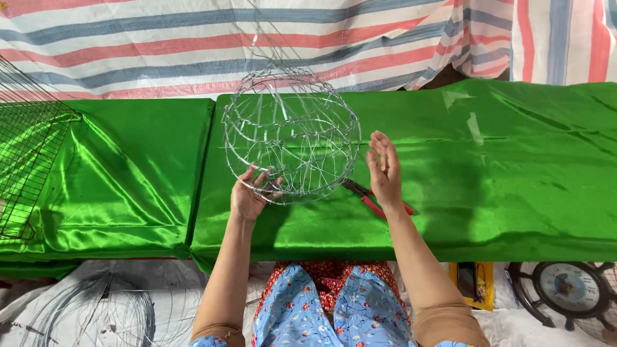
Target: Attaching and securing thin metal wires to a wire frame to build a structure.
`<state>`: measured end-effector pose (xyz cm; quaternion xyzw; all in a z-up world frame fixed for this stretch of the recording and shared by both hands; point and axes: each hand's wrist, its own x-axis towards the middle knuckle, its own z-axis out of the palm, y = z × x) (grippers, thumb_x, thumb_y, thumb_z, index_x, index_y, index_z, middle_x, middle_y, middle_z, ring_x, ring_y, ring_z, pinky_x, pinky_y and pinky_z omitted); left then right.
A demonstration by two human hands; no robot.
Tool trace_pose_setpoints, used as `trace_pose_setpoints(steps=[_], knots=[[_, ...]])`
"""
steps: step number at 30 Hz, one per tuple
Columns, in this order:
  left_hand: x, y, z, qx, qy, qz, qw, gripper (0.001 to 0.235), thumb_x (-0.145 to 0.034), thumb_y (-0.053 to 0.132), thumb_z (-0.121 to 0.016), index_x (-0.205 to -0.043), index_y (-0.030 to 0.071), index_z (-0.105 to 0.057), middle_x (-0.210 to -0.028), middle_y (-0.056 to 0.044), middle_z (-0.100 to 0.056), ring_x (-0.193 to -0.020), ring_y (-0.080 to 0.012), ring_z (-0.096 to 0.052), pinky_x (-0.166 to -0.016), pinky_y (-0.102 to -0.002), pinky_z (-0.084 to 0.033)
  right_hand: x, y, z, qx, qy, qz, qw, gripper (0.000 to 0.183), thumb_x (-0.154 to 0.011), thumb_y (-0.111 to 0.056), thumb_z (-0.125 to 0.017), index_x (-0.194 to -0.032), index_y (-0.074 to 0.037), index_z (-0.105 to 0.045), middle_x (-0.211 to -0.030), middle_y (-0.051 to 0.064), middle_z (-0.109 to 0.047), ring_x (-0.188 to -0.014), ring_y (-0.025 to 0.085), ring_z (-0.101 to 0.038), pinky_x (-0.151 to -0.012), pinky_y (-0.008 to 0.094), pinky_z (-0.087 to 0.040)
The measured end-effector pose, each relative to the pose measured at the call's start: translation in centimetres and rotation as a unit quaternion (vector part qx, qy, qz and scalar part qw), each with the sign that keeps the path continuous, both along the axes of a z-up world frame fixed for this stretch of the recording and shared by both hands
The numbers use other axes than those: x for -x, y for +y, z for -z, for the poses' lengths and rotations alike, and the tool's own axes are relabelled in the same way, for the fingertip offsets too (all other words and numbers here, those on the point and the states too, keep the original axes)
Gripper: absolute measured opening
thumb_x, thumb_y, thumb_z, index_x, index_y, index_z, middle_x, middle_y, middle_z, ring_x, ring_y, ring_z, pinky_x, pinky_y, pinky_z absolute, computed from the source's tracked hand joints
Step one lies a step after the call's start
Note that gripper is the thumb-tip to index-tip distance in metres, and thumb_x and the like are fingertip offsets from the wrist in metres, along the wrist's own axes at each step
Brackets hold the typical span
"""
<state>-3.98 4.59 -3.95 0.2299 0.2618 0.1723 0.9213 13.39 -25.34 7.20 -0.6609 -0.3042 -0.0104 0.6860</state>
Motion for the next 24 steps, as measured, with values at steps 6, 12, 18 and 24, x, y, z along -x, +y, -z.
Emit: trace_pose_setpoints(steps=[6, 12, 18, 24], knots=[[0.6, -0.3, -1.2, -0.003, -0.033, 0.062, 0.998, 0.037, -0.091, 0.038, -0.057, -0.127, 0.032, -0.066, -0.125, -0.017, -0.069, -0.101, -0.0512, -0.071, -0.071, -0.066, -0.062, 0.9, -0.1, -0.7, 0.006, 0.058, -0.057, 0.997, 0.069, -0.105, -0.052, -0.048, -0.154, -0.005, -0.034, -0.155, 0.033, -0.038, -0.142, 0.056, -0.034, -0.107, 0.075, -0.034], [0.4, 0.9, 0.0, 0.006, -0.071, 0.113, 0.991, 0.043, -0.091, 0.04, -0.054, -0.13, 0.032, -0.068, -0.13, -0.018, -0.069, -0.107, -0.0554, -0.067, -0.078, -0.072, -0.057, 2.9, 0.0, -2.4, -0.015, 0.029, -0.075, 0.997, 0.067, -0.107, -0.043, -0.046, -0.154, 0.004, -0.034, -0.155, 0.035, -0.038, -0.145, 0.054, -0.032, -0.116, 0.068, -0.026], [0.2, 0.6, -1.1, 0.007, -0.048, 0.099, 0.994, 0.038, -0.091, 0.036, -0.057, -0.128, 0.034, -0.069, -0.128, -0.016, -0.07, -0.103, -0.0537, -0.069, -0.073, -0.071, -0.059, 2.2, -0.6, -1.4, -0.024, 0.048, -0.097, 0.994, 0.068, -0.107, -0.042, -0.045, -0.153, 0.007, -0.034, -0.153, 0.036, -0.041, -0.142, 0.05, -0.038, -0.117, 0.065, -0.027], [0.1, -0.9, -1.7, -0.042, -0.03, 0.05, 0.997, 0.05, -0.096, 0.031, -0.053, -0.145, 0.038, -0.051, -0.135, -0.015, -0.065, -0.112, -0.056, -0.064, -0.079, -0.074, -0.056, 0.8, 0.3, 0.5, -0.027, 0.098, -0.06, 0.993, 0.066, -0.109, -0.043, -0.044, -0.155, 0.004, -0.037, -0.154, 0.029, -0.044, -0.142, 0.045, -0.042, -0.114, 0.063, -0.035]])
